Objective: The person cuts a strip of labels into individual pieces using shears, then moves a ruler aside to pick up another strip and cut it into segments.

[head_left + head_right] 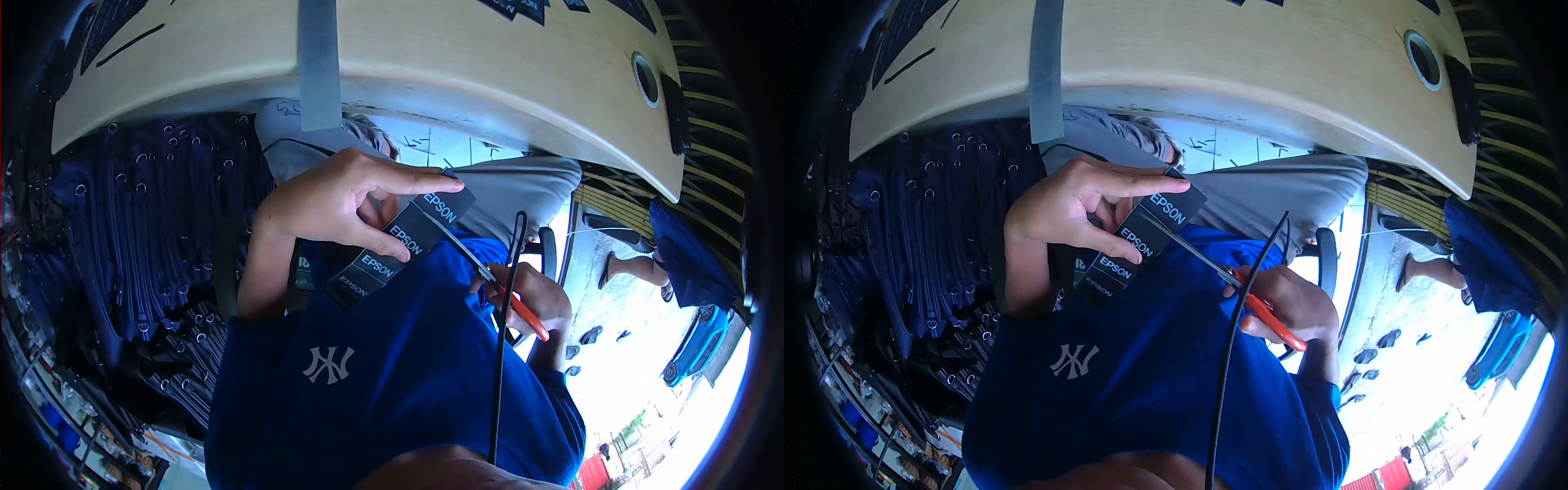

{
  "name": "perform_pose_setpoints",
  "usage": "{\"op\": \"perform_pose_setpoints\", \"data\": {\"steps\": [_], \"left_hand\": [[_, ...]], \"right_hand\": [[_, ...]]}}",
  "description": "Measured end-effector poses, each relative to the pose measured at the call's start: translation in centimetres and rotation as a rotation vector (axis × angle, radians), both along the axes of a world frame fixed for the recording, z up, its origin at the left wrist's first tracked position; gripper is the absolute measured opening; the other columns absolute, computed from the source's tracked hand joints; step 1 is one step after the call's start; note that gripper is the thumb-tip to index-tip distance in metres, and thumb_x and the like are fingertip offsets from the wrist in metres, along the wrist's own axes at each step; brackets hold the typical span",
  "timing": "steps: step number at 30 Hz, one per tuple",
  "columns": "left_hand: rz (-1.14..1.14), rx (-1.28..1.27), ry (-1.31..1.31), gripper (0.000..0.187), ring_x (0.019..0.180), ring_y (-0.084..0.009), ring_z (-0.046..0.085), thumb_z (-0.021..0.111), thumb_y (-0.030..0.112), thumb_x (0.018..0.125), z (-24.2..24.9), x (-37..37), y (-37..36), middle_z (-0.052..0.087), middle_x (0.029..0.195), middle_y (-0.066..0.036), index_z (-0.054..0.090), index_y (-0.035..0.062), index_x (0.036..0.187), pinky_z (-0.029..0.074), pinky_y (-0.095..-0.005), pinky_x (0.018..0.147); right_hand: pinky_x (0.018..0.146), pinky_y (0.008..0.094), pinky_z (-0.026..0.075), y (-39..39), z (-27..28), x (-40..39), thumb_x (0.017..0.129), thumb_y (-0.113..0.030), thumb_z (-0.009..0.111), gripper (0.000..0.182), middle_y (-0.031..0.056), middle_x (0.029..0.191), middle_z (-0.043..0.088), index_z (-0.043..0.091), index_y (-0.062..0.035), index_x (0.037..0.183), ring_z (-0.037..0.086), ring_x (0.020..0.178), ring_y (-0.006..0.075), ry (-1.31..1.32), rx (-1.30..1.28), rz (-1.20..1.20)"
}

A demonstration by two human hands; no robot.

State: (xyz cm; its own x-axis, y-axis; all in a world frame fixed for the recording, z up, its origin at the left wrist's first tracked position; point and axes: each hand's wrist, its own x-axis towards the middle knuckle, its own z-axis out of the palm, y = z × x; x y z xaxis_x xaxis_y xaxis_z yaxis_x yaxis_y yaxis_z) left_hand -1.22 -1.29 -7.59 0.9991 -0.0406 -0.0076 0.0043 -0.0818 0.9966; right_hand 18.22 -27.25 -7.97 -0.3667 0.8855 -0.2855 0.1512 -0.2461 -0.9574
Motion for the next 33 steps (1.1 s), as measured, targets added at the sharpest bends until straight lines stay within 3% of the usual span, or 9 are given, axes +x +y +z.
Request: {"op": "perform_pose_setpoints", "data": {"steps": [7,13,23,33], "left_hand": [[0.016,0.013,0.008,0.077,0.071,-0.0045,0.056,0.084,0.003,0.061,0.4,0.2,-0.8,0.054,0.127,-0.012,0.053,0.0119,0.13,0.057,-0.0174,0.059],[0.007,-0.001,0.015,0.077,0.073,-0.0052,0.057,0.083,0.002,0.06,0.6,0.4,-1.3,0.055,0.126,-0.012,0.053,0.0122,0.131,0.057,-0.0181,0.059],[-0.007,-0.016,0.033,0.077,0.071,-0.004,0.055,0.084,0.002,0.06,0.6,0.5,-1.4,0.059,0.12,-0.01,0.053,0.0114,0.13,0.055,-0.0171,0.056],[-0.012,0.03,0.032,0.076,0.068,-0.004,0.052,0.084,0.002,0.06,0.6,0.6,-1.2,0.059,0.117,-0.01,0.054,0.0096,0.13,0.054,-0.0166,0.056]], "right_hand": [[0.051,0.0362,0.048,0.3,0.0,-0.3,0.086,-0.065,0.046,0.075,0.0147,0.062,0.057,0.058,0.009,0.078,0.056,0.045,0.0242,0.061,-0.052,-0.036],[0.048,0.0331,0.046,0.1,-0.2,-0.3,0.088,-0.062,0.046,0.07,0.0112,0.058,0.056,0.058,0.0072,0.085,0.056,0.045,0.0215,-0.002,-0.053,0.007],[0.047,0.0309,0.043,-0.6,-0.6,-0.6,0.085,-0.061,0.053,0.064,0.0076,0.058,0.056,0.058,0.0025,0.083,0.057,0.048,0.0187,-0.046,-0.068,-0.067],[0.049,0.0309,0.043,-0.5,-0.1,-0.8,0.088,-0.042,0.061,0.043,0.0086,0.064,0.059,0.06,-0.0006,0.077,0.056,0.05,0.0212,-0.149,-0.054,-0.104]]}}
